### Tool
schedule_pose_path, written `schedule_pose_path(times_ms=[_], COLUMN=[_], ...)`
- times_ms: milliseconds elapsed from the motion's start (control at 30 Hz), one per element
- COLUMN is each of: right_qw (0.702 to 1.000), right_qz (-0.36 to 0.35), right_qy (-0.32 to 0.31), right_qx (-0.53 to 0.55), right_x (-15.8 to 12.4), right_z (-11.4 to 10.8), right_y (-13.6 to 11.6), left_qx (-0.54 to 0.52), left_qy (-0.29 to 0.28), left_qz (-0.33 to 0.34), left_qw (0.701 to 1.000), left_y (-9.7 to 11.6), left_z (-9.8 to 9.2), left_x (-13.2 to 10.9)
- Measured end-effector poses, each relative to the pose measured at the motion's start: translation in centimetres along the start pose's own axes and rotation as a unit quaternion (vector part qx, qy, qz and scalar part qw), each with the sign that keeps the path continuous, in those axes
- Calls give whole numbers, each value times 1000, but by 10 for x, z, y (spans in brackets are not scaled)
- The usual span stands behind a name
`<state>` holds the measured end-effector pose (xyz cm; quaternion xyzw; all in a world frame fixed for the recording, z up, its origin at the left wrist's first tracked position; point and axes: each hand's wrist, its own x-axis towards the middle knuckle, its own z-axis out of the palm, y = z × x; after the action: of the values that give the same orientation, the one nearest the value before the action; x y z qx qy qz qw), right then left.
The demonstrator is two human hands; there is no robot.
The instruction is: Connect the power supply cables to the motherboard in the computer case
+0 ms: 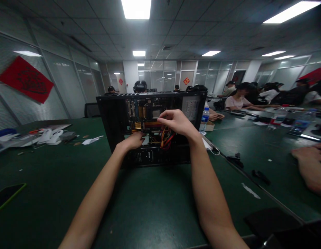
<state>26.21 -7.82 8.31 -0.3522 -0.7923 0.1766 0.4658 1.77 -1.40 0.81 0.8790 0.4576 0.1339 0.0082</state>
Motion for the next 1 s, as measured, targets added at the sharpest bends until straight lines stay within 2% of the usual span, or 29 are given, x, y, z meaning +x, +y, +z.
schedule_pose_path(times_ms=[133, 233, 367, 567, 700, 800, 900, 1000], right_qw=[1000, 1000, 1000, 994, 993, 994, 992, 990], right_qz=[-6, -2, 6, 24, 22, 17, 9, 3], right_qy=[5, 10, 13, 32, 4, -20, -31, -48], right_qx=[-10, -6, 17, 103, 114, 107, 118, 130], right_x=[2, 4, 10, 19, 18, 15, 15, 17], right_z=[1, 1, 8, 24, 22, 20, 21, 23], right_y=[-4, -1, 9, 11, 6, 5, 4, 5], left_qx=[-5, -17, -45, -95, -102, -80, -95, -149], left_qy=[0, -3, -27, -111, -150, -107, 12, 121], left_qz=[-9, -27, -36, 29, 36, 49, 81, 126], left_qw=[1000, 999, 998, 989, 983, 990, 992, 973], left_y=[-5, -7, -6, -3, 1, 12, 30, 49], left_z=[19, 22, 12, -5, -14, -20, -30, -48], left_x=[15, 16, 10, 2, -4, -7, -8, -10])
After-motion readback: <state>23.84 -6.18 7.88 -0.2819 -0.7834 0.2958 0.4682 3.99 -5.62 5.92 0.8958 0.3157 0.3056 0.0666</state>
